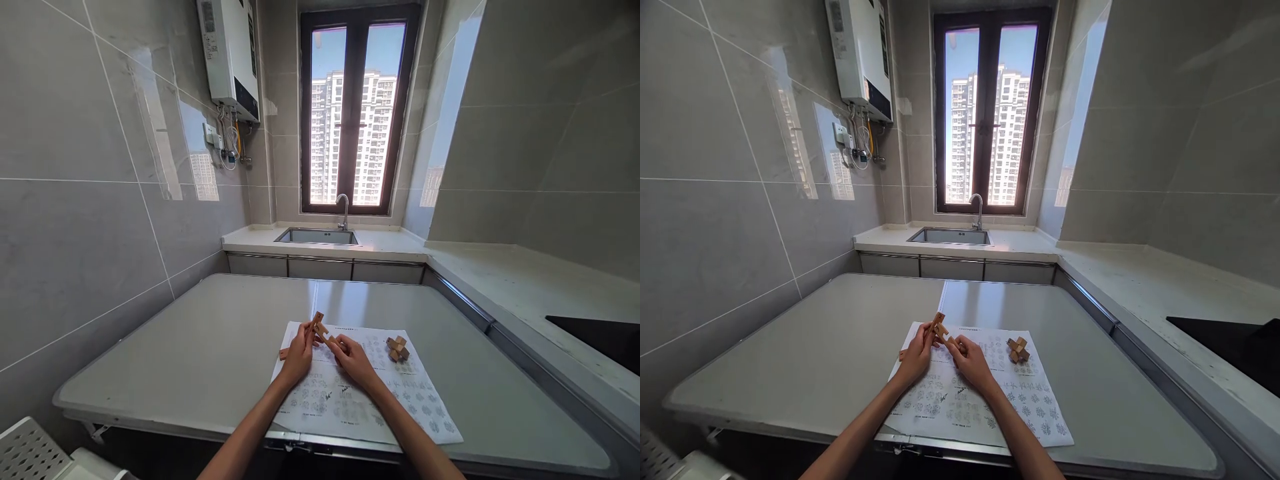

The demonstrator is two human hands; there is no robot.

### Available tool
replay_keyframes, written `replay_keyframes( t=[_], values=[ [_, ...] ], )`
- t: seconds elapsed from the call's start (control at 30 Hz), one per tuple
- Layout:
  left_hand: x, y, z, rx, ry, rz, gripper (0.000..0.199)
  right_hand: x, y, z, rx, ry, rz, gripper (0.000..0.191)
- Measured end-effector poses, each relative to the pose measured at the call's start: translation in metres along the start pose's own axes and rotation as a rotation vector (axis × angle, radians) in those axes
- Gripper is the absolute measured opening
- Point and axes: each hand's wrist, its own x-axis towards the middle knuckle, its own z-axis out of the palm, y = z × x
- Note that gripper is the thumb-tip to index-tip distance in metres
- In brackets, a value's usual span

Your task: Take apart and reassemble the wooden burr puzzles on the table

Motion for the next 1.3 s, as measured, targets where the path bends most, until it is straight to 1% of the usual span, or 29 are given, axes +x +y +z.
replay_keyframes(
  t=[0.17,0.3,0.53,0.67,0.97,1.13,1.3],
  values=[
    [-0.007,0.007,-0.002,0.137,-0.017,0.107,0.038,-0.003,-0.001,-0.004,-0.045,-0.012,-0.018,0.049],
    [-0.010,0.013,-0.003,0.190,-0.023,0.115,0.037,-0.006,-0.001,-0.006,-0.054,-0.025,-0.028,0.048],
    [-0.011,0.016,-0.001,0.191,-0.066,0.154,0.037,-0.007,0.001,-0.009,-0.054,-0.054,-0.020,0.048],
    [-0.010,0.019,-0.002,0.191,-0.097,0.193,0.040,-0.008,0.001,-0.009,-0.066,-0.048,-0.017,0.047],
    [-0.010,0.018,-0.002,0.215,-0.122,0.216,0.047,-0.010,-0.005,-0.009,-0.083,-0.031,-0.025,0.048],
    [-0.013,0.023,0.001,0.169,-0.165,0.256,0.050,-0.013,-0.003,-0.008,-0.065,-0.042,-0.012,0.048],
    [-0.014,0.021,0.002,0.120,-0.164,0.261,0.049,-0.017,-0.006,-0.009,-0.042,-0.058,0.013,0.050]
  ],
)
